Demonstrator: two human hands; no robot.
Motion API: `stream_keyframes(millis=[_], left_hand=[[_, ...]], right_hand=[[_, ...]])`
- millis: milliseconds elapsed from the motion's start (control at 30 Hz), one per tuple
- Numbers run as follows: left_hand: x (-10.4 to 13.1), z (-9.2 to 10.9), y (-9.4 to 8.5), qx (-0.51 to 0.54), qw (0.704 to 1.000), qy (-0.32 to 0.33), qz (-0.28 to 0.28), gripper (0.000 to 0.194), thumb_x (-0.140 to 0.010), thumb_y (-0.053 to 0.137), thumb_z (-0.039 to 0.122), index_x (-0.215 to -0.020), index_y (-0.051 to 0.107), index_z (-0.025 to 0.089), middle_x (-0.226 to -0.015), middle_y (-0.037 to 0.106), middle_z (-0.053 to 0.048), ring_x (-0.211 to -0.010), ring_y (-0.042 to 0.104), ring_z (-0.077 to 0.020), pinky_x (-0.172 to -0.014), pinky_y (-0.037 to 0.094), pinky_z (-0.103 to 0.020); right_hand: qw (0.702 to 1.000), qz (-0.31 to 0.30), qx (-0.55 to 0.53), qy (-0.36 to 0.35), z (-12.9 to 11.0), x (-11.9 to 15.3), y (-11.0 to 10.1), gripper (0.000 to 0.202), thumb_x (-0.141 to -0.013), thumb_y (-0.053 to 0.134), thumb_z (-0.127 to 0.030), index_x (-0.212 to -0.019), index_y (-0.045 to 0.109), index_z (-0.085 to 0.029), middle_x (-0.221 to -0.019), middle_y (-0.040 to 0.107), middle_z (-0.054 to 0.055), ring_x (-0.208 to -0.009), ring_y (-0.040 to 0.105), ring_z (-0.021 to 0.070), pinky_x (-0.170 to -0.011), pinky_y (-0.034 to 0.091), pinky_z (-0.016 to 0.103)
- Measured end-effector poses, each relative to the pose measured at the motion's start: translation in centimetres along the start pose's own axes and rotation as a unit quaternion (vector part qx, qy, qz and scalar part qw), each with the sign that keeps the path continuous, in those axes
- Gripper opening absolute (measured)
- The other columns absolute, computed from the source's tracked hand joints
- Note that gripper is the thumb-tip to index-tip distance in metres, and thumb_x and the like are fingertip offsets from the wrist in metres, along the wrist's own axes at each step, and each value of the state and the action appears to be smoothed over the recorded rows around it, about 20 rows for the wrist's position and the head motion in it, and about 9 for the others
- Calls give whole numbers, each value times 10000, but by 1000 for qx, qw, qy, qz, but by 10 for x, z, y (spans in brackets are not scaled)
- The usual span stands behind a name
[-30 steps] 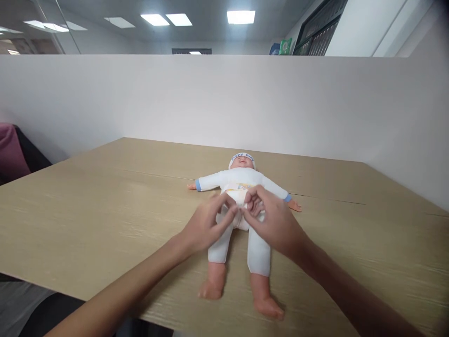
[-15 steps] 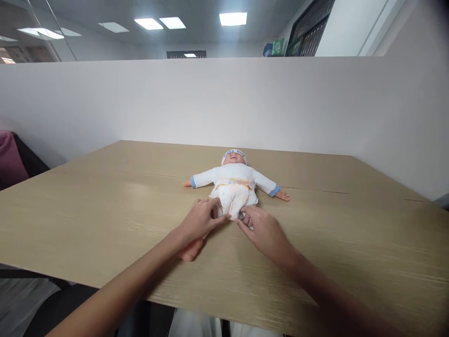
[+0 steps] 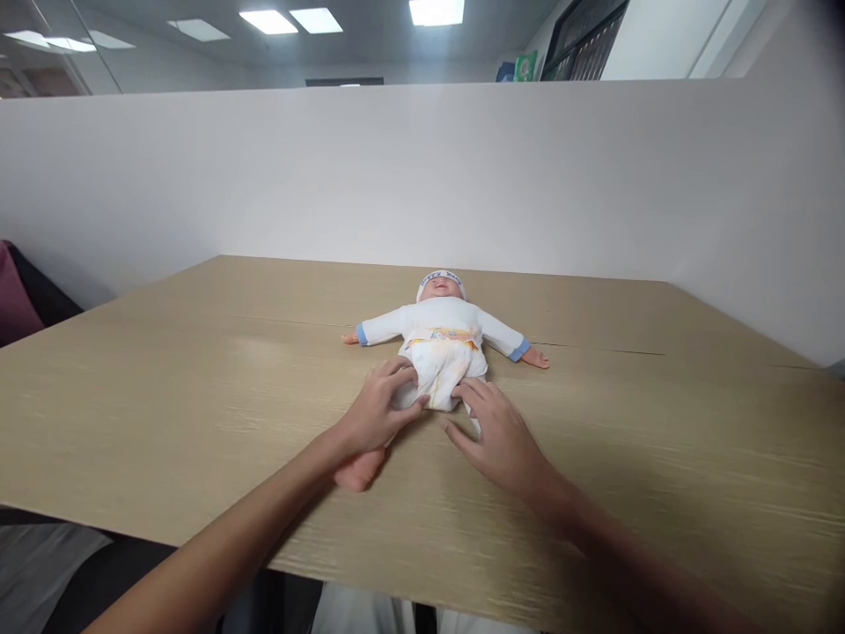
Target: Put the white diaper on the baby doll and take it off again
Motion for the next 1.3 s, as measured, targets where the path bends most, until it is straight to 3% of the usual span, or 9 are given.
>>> stream_keyframes(millis=[133,333,533,633,733,900,1167,1300], left_hand=[[-1,-4,2,-5,1000,-25,-8,281,-997,645,453,-868,567,217,-981,604,-43,-1024,551,-253,-923,425,-369],[-1,-7,2,67,995,-75,28,304,-924,741,463,-974,561,224,-964,590,-6,-938,526,-211,-853,403,-329],[1,-22,6,190,970,-130,79,546,-808,883,512,-1044,473,239,-964,589,13,-898,556,-175,-823,427,-304],[6,-28,5,192,963,-169,89,653,-772,926,532,-1175,503,238,-1042,675,-23,-926,601,-194,-851,459,-330],[10,-28,3,184,958,-202,83,691,-773,932,562,-1235,533,238,-1062,734,-38,-903,622,-200,-851,471,-346],[11,-20,-2,148,967,-196,68,531,-792,918,557,-1125,671,226,-1176,768,-61,-995,687,-230,-860,494,-346],[5,-11,-4,131,975,-179,27,445,-836,870,561,-1075,734,211,-1047,752,-25,-873,623,-194,-780,441,-319],[5,-12,-1,222,951,-213,20,506,-785,911,532,-1106,705,200,-1092,744,-46,-969,663,-211,-855,486,-334]], right_hand=[[999,2,-20,35,1,-3,0,148,-970,688,-325,-1051,598,-239,-963,688,67,-919,627,284,-820,480,400],[978,77,-118,153,8,-3,1,319,-916,708,-440,-1094,506,-270,-943,684,18,-762,631,227,-709,446,344],[971,124,-98,180,16,4,-4,408,-905,755,-520,-1090,479,-283,-1149,779,85,-1075,733,327,-871,475,416],[967,113,-86,209,19,6,-7,405,-900,774,-555,-1055,516,-285,-1212,801,98,-1072,739,337,-854,468,426],[964,102,-96,226,19,5,-10,402,-886,796,-572,-1032,556,-283,-1123,834,70,-1032,743,333,-869,472,440],[975,83,-92,187,20,4,-15,298,-903,771,-537,-1010,654,-284,-1079,848,60,-1085,734,341,-929,495,471],[984,21,-53,172,16,1,-15,261,-954,730,-540,-995,780,-287,-1071,840,75,-1048,673,362,-953,459,505],[979,27,-77,188,16,-3,-12,295,-974,699,-549,-945,779,-266,-1055,832,77,-1064,665,352,-945,468,476]])
Point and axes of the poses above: each hand's wrist, its own x-axis away from the middle knuckle, its own y-axis out of the palm, z = x × y, the point moved 3 cm from there along -x, towards the middle knuckle
